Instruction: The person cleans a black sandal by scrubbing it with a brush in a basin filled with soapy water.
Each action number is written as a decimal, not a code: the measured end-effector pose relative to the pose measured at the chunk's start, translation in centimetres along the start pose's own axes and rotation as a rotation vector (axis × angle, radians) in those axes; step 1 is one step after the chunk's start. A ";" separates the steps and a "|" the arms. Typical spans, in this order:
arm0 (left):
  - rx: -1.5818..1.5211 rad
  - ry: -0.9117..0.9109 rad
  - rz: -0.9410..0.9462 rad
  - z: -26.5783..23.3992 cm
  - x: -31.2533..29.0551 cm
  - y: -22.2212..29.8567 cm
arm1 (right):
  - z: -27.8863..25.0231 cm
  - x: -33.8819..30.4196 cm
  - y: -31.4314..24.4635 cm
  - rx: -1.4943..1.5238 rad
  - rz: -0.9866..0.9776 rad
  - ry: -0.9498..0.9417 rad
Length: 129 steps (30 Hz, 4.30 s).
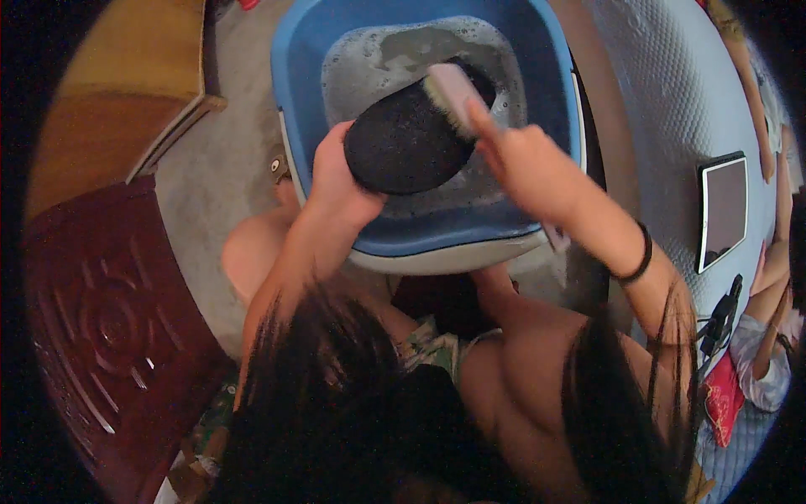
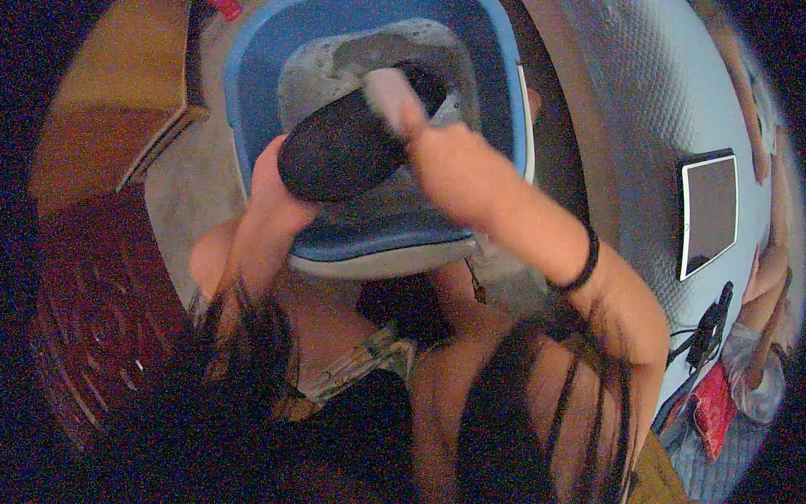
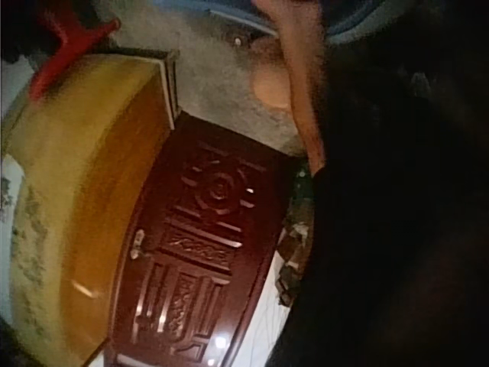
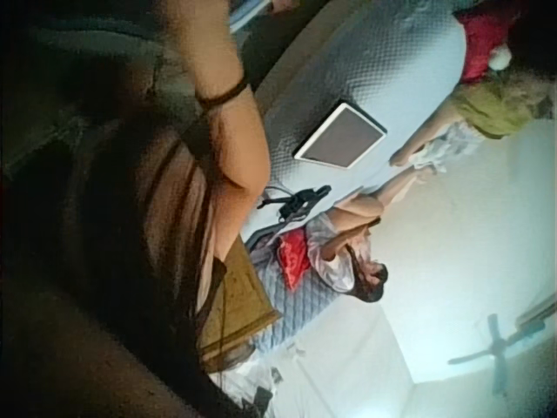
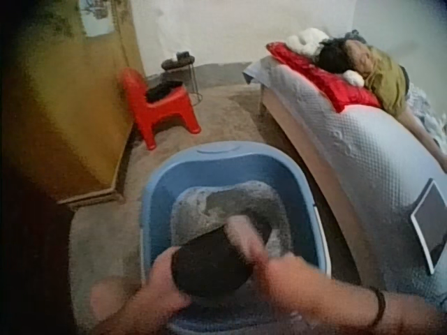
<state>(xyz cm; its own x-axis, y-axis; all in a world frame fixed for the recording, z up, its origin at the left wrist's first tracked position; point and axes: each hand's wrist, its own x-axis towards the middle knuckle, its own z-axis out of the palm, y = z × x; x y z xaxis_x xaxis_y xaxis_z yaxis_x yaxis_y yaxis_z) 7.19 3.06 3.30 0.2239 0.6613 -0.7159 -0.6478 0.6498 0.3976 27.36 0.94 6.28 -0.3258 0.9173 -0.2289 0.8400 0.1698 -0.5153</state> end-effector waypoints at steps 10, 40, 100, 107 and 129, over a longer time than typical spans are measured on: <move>0.022 0.043 0.027 0.4 1.0 0.2 | 0.9 11.1 7.0 -0.390 -0.032 -0.023; -0.051 -0.058 -0.079 -0.2 1.5 -0.8 | -4.6 5.0 2.7 0.242 0.226 -0.146; 0.090 0.104 0.063 0.6 1.3 -0.7 | 2.0 8.0 5.6 -0.284 0.067 0.071; -0.027 0.046 0.004 0.5 1.5 -1.3 | -0.1 13.9 10.6 -0.435 0.033 -0.432; 0.004 -0.066 0.053 -1.0 3.0 -1.6 | 1.2 0.4 2.2 0.047 0.035 0.106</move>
<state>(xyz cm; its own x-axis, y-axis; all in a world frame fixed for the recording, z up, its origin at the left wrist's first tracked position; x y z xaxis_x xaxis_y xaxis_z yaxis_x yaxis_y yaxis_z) 8.15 3.62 -0.05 0.2369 0.7176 -0.6549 -0.6568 0.6150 0.4363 28.55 1.24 4.01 -0.2472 0.9556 -0.1603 0.8281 0.1225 -0.5471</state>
